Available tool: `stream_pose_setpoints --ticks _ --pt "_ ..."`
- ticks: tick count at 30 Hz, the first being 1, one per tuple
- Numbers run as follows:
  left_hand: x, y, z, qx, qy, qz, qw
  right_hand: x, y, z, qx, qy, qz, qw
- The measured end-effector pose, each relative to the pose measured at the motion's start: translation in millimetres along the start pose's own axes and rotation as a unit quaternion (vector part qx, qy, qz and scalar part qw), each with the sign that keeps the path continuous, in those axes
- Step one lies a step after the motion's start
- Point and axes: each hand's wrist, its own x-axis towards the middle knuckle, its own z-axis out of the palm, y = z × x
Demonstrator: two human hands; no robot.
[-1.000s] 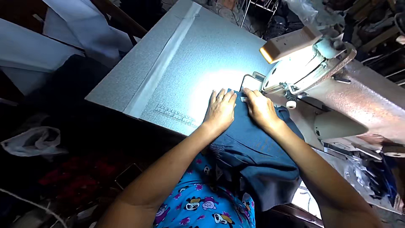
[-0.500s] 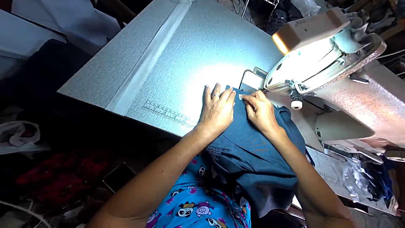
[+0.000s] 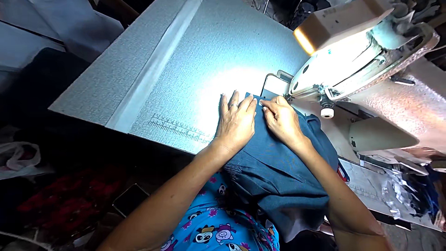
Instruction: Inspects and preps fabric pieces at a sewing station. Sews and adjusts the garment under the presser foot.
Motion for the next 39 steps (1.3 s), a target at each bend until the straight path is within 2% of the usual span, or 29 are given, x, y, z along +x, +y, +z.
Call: stream_pose_setpoints --ticks 3,5,14,17,21,26,34,39 --pt "0.9 -0.6 0.2 -0.007 -0.005 -0.001 1.000 2.6 13.4 2.8 0.093 0.050 0.028 0.994" --pt "1.1 -0.7 0.6 -0.007 -0.008 -0.002 1.000 -0.5 15.6 1.7 0.106 0.080 0.031 0.991" --pt "-2.1 -0.1 -0.9 -0.008 -0.010 0.000 1.000 -15.6 6.8 4.5 0.021 0.122 0.029 0.992" --pt "-0.6 -0.7 0.1 -0.002 -0.006 -0.002 1.000 -13.6 9.9 8.4 -0.017 0.130 0.000 0.991" --pt "-0.8 -0.1 -1.2 -0.001 -0.007 -0.005 1.000 -8.6 9.7 9.6 -0.089 0.078 -0.047 0.992" --pt "-1.5 -0.6 -0.6 0.002 -0.016 -0.005 1.000 0.0 13.6 12.7 -0.079 0.045 -0.062 0.994" --pt "-1.9 -1.0 -0.4 -0.002 -0.014 -0.001 1.000 3.8 2.1 8.5 -0.054 -0.011 0.004 0.998" --pt "-2.4 -0.3 -1.8 -0.003 -0.014 -0.001 1.000 0.0 -0.2 4.3 -0.024 -0.024 0.011 0.999"
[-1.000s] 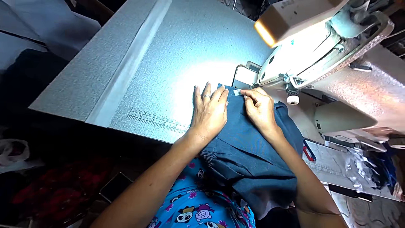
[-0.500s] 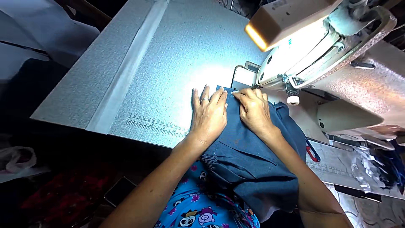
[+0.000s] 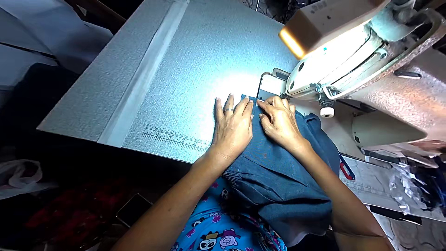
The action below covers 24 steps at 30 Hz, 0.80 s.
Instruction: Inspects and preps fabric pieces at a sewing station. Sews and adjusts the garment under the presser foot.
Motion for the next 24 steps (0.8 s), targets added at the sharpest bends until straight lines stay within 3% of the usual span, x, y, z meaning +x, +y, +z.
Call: stream_pose_setpoints --ticks 5,13,20,24 --pt "0.1 0.6 -0.5 -0.006 -0.002 -0.004 1.000 -0.4 6.4 4.1 0.055 0.039 0.011 0.998" --pt "-0.3 1.5 -1.5 -0.006 -0.003 -0.004 1.000 -4.5 -0.4 5.0 -0.015 0.047 -0.030 0.998" --pt "-0.4 1.7 -0.2 0.004 0.002 -0.003 1.000 -6.0 -8.5 2.6 -0.037 0.044 -0.015 0.998" --pt "-0.2 1.3 0.0 -0.003 0.004 -0.001 1.000 -4.5 -5.1 5.0 0.005 0.049 0.000 0.999"
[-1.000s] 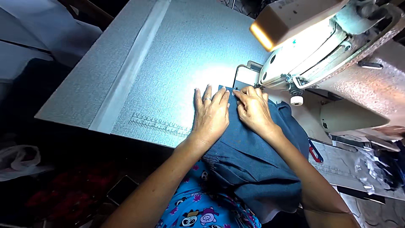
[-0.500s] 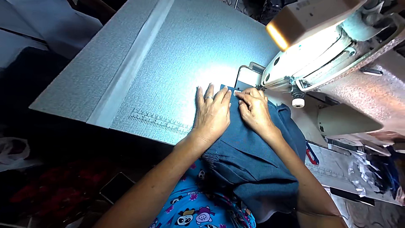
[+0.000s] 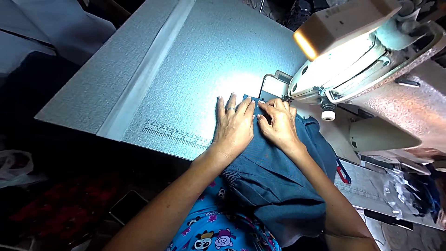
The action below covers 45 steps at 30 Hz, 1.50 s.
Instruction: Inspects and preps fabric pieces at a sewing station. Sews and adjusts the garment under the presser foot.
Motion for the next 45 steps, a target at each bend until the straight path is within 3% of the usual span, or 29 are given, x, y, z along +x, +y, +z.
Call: stream_pose_setpoints --ticks 4,16,22,33,41,45 --pt "0.0 -0.3 0.7 0.001 0.005 -0.001 1.000 -2.3 6.8 1.3 0.062 0.054 0.018 0.996" --pt "2.2 -1.9 2.9 0.009 0.014 -0.001 1.000 -0.5 7.1 11.0 -0.077 0.051 -0.057 0.994" --pt "2.3 -2.2 2.9 0.015 0.005 -0.002 1.000 1.7 1.3 18.7 -0.102 0.057 -0.035 0.993" --pt "-0.8 2.0 -7.3 0.035 -0.023 0.021 0.999 -16.7 3.8 5.8 -0.002 0.033 -0.032 0.999" --pt "-21.9 -1.6 -4.1 -0.025 -0.021 0.041 0.999 -40.9 10.7 -2.1 0.108 0.074 -0.002 0.991" --pt "-23.1 -1.2 -5.3 -0.024 -0.019 0.044 0.999 -35.5 10.1 2.5 0.053 0.069 -0.020 0.996"
